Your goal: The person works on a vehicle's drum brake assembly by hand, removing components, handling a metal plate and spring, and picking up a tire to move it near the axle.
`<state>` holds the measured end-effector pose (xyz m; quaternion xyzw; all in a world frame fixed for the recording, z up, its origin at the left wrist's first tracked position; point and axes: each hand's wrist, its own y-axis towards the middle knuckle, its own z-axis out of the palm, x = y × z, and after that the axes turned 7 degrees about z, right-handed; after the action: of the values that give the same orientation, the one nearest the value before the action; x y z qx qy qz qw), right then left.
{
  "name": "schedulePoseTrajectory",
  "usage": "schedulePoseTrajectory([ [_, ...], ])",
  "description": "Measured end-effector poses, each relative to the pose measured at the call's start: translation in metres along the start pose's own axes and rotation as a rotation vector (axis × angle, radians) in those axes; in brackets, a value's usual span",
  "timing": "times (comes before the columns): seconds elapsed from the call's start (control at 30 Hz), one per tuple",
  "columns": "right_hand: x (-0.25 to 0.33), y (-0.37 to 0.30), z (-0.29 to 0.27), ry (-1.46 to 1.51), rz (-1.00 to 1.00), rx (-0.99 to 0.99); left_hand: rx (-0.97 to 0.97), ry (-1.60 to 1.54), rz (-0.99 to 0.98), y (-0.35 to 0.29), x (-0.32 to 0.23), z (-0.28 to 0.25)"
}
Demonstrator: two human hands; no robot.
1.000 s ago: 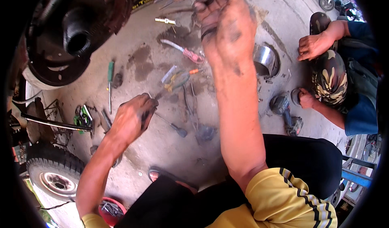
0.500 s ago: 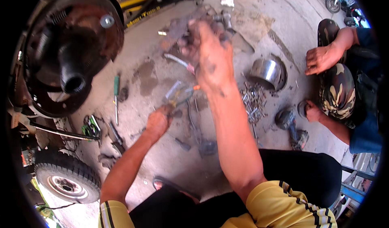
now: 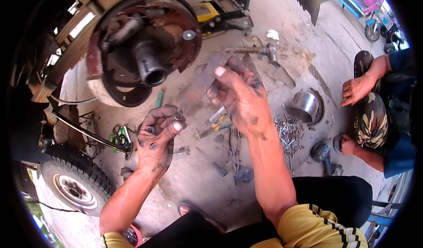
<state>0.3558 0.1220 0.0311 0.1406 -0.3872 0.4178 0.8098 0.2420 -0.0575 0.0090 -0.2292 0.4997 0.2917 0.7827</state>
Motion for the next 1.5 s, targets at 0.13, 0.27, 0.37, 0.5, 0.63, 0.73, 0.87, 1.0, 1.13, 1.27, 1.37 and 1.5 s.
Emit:
schedulePoseTrajectory([
  [0.13, 0.007, -0.013, 0.021, -0.039, 0.003, 0.098, 0.003, 0.022, 0.092, -0.005, -0.024, 0.001],
  [0.27, 0.004, -0.022, 0.038, -0.031, -0.128, 0.046, 0.014, 0.084, 0.108, -0.013, -0.037, 0.004],
  [0.37, 0.003, -0.025, 0.038, -0.012, -0.178, 0.023, 0.020, 0.097, 0.152, -0.016, -0.038, 0.006],
  [0.5, 0.004, -0.026, 0.037, -0.022, -0.196, 0.039, 0.036, 0.114, 0.215, -0.018, -0.042, 0.007],
  [0.63, 0.003, -0.029, 0.043, -0.058, -0.199, 0.055, 0.021, 0.172, 0.219, -0.020, -0.047, 0.011],
  [0.73, 0.003, -0.030, 0.045, -0.050, -0.217, 0.075, 0.008, 0.186, 0.253, -0.019, -0.049, 0.011],
  [0.87, 0.006, -0.030, 0.042, -0.057, -0.272, 0.055, -0.004, 0.156, 0.263, -0.018, -0.051, 0.018],
  [1.0, 0.011, -0.033, 0.041, -0.024, -0.292, 0.085, -0.006, 0.174, 0.268, -0.019, -0.051, 0.023],
  [1.13, 0.015, -0.037, 0.041, 0.004, -0.284, 0.069, -0.006, 0.153, 0.273, -0.019, -0.052, 0.029],
  [1.27, 0.020, -0.040, 0.039, -0.017, -0.295, 0.058, 0.019, 0.165, 0.256, -0.018, -0.053, 0.033],
  [1.37, 0.020, -0.042, 0.038, -0.028, -0.309, 0.055, 0.033, 0.163, 0.271, -0.018, -0.054, 0.035],
  [1.5, 0.022, -0.043, 0.037, -0.041, -0.320, 0.075, 0.053, 0.122, 0.299, -0.019, -0.056, 0.039],
])
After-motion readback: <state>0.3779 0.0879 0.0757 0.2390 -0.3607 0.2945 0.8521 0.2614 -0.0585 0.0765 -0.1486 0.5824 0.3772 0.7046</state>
